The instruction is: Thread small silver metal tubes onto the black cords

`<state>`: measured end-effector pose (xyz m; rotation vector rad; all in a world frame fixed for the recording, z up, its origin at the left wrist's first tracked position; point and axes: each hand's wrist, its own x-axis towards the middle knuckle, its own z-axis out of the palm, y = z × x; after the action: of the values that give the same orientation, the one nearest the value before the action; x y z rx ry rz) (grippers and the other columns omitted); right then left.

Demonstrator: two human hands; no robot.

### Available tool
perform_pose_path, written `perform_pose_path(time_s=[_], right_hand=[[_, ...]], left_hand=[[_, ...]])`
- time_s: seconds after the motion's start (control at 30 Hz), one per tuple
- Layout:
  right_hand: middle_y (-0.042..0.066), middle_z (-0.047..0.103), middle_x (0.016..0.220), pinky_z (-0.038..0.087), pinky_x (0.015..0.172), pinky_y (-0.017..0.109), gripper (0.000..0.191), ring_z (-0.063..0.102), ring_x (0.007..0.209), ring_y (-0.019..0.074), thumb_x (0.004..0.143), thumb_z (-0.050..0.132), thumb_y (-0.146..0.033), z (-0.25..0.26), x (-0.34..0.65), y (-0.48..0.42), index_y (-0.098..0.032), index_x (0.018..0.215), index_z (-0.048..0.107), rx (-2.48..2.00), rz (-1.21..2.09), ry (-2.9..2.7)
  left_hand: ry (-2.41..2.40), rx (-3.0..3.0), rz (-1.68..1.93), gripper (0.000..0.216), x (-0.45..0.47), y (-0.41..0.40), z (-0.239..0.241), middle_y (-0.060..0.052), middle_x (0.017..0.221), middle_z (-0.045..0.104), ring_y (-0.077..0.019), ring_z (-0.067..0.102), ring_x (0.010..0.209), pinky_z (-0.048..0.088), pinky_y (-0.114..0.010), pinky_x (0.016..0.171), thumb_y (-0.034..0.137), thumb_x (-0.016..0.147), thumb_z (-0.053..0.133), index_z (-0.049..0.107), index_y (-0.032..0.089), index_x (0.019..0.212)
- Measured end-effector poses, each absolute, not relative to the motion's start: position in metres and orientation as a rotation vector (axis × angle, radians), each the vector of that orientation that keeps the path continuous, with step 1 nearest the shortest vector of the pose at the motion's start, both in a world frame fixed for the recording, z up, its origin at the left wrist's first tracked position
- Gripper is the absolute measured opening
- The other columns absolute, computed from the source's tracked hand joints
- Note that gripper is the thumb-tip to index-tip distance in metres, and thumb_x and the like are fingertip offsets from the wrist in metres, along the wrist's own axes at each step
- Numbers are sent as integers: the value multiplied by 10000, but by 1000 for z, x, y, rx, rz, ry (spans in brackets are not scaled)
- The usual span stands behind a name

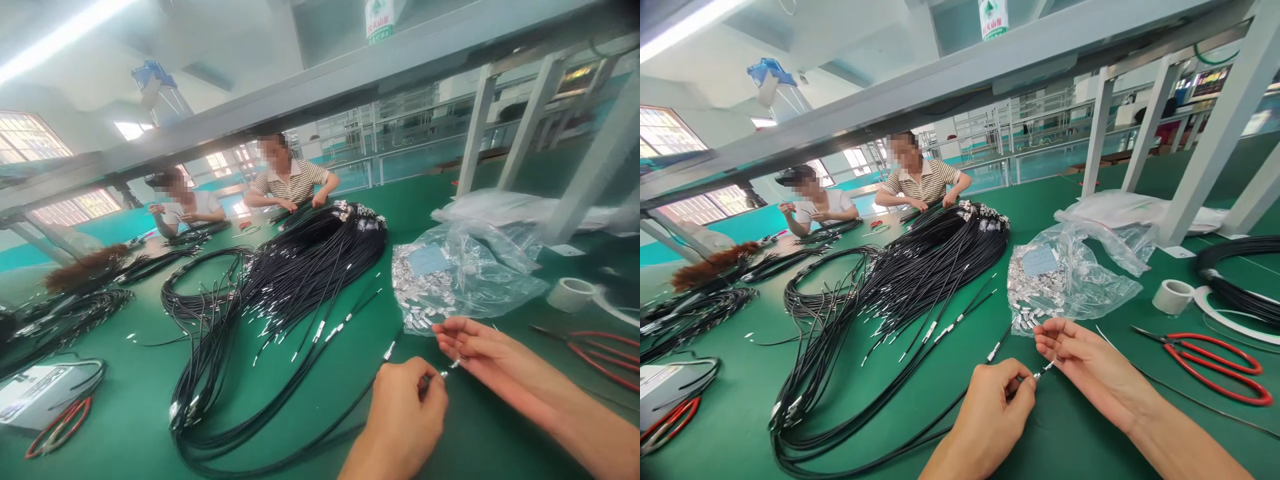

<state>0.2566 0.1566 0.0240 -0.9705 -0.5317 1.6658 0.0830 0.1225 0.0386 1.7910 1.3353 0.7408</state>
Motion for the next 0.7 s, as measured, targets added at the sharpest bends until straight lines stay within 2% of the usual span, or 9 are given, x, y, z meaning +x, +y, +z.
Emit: perform_pose_path(time_s=[0.13, 0.23, 0.37, 0.47, 0.57, 0.7], right_hand=[[65, 684, 978, 580, 792, 188, 265, 629, 917, 185, 611, 785, -80, 21, 252, 153, -162, 857, 728, -944, 1636, -628], [79, 683, 1005, 587, 789, 201, 219, 639, 925, 199, 668, 740, -107, 19, 252, 152, -151, 882, 724, -956, 1649, -645], [100, 682, 1034, 573, 867, 214, 343, 607, 1084, 250, 575, 628, -20, 18, 251, 152, -136, 884, 722, -955, 1688, -613], [100, 685, 1026, 575, 860, 189, 396, 558, 1181, 263, 528, 591, 34, 20, 252, 154, -141, 859, 723, -1004, 1683, -555], [140, 682, 1049, 597, 822, 185, 371, 559, 1188, 276, 542, 585, 84, 24, 257, 157, -111, 829, 716, -1050, 1661, -440], [215, 662, 1100, 627, 782, 224, 275, 615, 1111, 297, 641, 597, 96, 28, 263, 159, -52, 850, 696, -1063, 1617, -304]], left_hand=[[1347, 1790, 734, 198, 84, 122, 40, 53, 540, 476, -82, 380, 498, 260, -212, 490, 216, 822, 493, 653, 182, 711], [1361, 1785, 753, 192, 84, 122, 39, 49, 549, 490, -88, 391, 506, 269, -215, 498, 222, 828, 494, 659, 185, 736], [1349, 1784, 784, 198, 83, 123, 41, 63, 524, 460, -88, 362, 481, 266, -220, 494, 251, 863, 489, 674, 198, 819], [1352, 1786, 811, 209, 82, 123, 43, 65, 522, 453, -89, 358, 486, 261, -224, 501, 272, 883, 488, 676, 202, 825], [1361, 1766, 815, 227, 81, 122, 44, 62, 530, 461, -89, 366, 490, 258, -227, 501, 284, 894, 479, 674, 200, 813], [1360, 1767, 813, 225, 81, 124, 43, 56, 538, 475, -92, 374, 499, 268, -228, 512, 288, 891, 486, 679, 199, 818]])
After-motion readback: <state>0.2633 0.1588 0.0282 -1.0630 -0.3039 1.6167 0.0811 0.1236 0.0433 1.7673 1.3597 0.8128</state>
